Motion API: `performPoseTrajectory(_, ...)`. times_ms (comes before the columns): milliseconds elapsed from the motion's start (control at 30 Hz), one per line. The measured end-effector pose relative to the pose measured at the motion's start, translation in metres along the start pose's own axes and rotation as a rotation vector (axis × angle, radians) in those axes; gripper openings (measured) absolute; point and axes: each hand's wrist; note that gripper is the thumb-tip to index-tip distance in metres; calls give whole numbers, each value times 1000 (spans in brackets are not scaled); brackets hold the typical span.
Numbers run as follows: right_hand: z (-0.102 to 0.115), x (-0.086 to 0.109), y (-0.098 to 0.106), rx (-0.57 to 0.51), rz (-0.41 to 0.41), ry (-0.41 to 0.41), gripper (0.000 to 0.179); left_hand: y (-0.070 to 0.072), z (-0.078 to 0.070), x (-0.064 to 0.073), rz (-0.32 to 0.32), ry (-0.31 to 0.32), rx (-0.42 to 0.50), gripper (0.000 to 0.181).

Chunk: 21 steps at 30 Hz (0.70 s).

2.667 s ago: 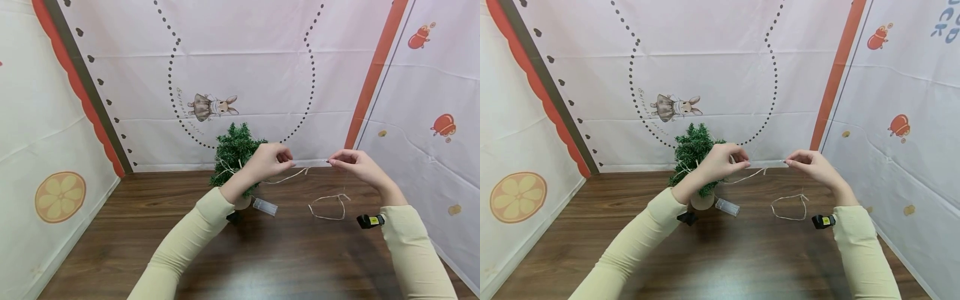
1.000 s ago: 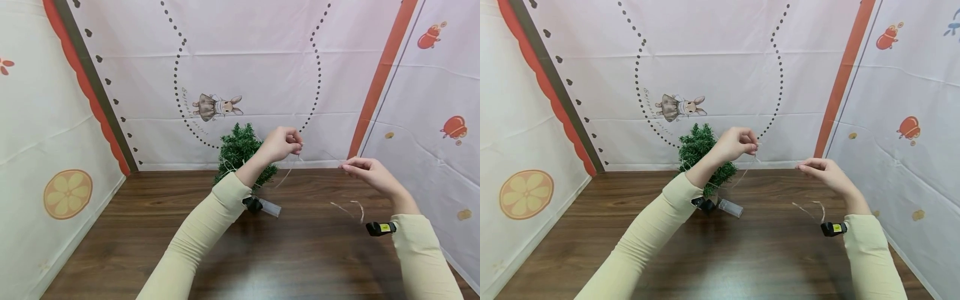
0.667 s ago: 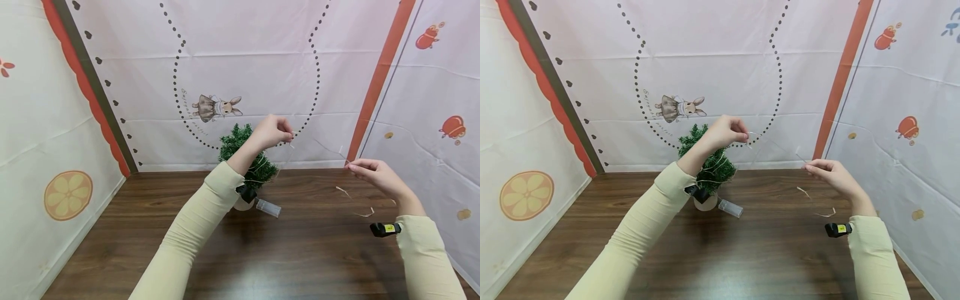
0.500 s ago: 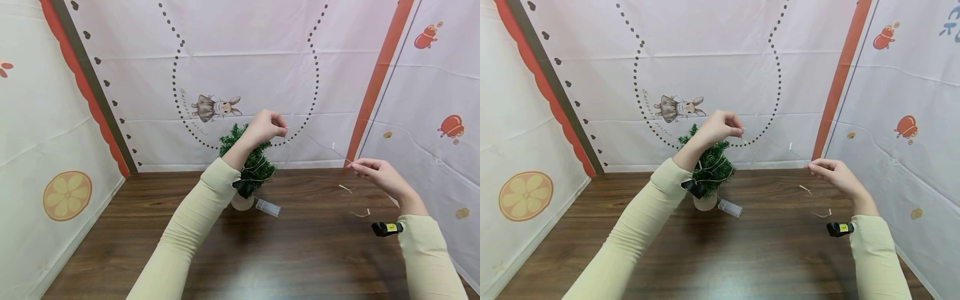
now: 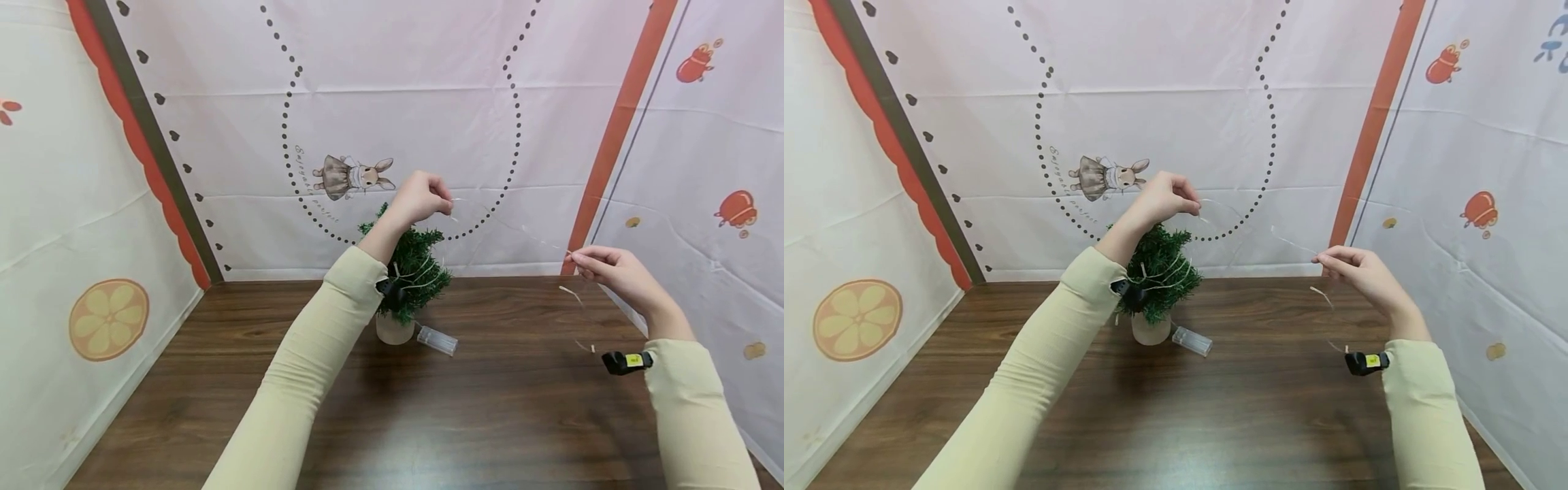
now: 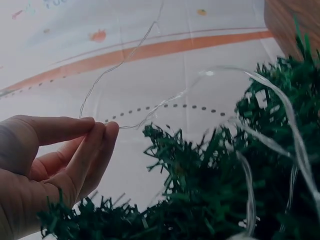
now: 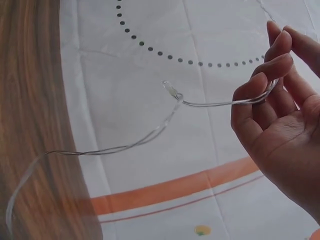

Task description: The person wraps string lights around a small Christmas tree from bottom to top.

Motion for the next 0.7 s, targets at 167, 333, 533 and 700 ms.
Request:
performPoseTrajectory(167,8,-11,-6,-39,-6,17,13,6,4,-3,-19,13,-16,8)
performPoseTrajectory(333,16,-24,-15,-85,-35,7,15,17,3,-3,-38,22,-67,10)
performPoseTrajectory(533,26,-34,-24,-122,-32,12,16,35,11,-3,-80,67,-132,8)
performPoseTrajectory(700,30,-40,-27,-216,45,101,14,46,29,-4,-119,98,-71,4)
Point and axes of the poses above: each hand's wrist, its own x-axis away from the middle knuckle, its own y-axis out of the back of the hand, z = x × y, and after that the axes turned 3 degrees about -x, right-handed
